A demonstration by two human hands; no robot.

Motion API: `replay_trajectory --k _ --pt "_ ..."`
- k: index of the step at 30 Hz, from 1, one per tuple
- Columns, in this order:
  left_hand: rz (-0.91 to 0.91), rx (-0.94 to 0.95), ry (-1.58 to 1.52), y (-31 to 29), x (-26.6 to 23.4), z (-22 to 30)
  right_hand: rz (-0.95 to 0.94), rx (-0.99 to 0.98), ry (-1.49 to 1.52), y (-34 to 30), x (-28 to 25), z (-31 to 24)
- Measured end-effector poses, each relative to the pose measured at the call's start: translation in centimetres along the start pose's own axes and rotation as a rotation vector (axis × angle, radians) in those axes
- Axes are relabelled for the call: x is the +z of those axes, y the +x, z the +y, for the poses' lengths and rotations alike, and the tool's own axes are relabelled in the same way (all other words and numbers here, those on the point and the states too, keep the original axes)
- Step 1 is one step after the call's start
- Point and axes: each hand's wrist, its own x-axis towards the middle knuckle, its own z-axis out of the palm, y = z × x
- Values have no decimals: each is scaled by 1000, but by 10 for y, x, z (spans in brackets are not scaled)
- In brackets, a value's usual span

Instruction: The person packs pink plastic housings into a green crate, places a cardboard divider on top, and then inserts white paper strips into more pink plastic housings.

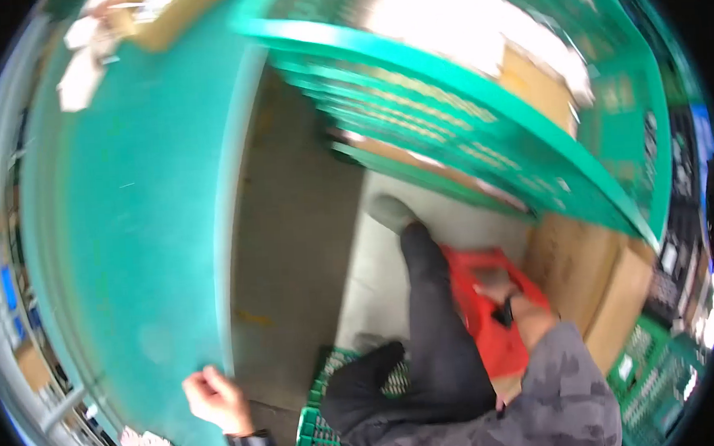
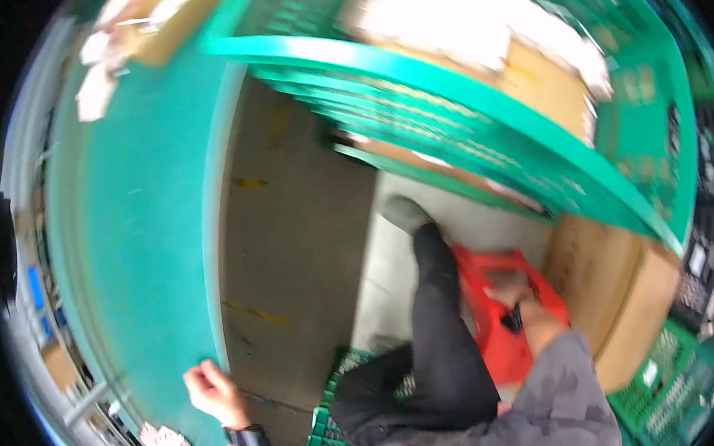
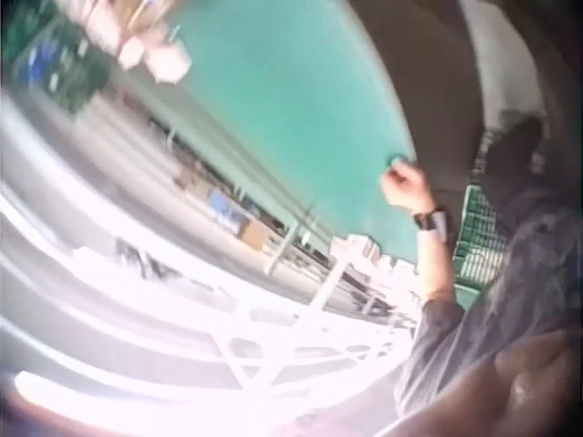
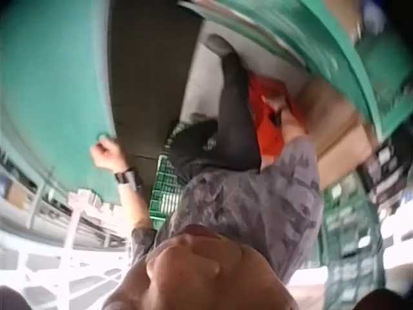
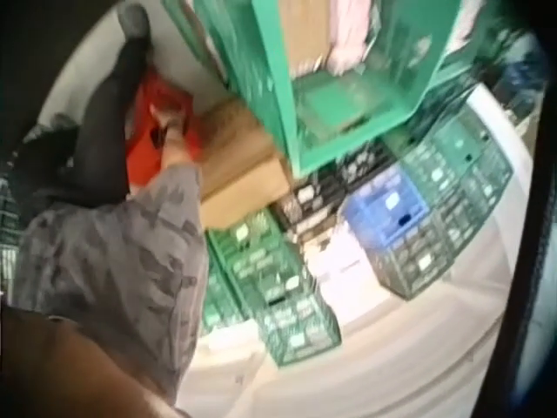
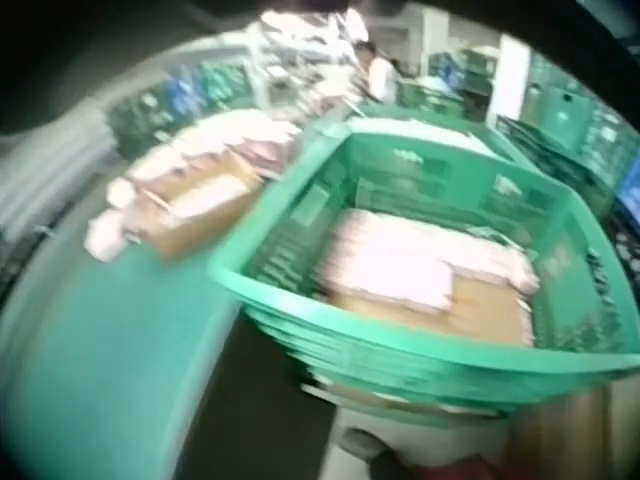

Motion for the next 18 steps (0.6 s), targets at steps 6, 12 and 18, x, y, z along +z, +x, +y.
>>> replay_trajectory --k 6,12,18 --pt "-7 22 45 9 -6 1 -346 226 -205 15 55 -113" --pt "-70 41 13 8 -19 -10 -292 0 -203 128 -43 -174" --pt "-332 -145 72 0 -33 7 -422 -168 -101 210 -72 -219"
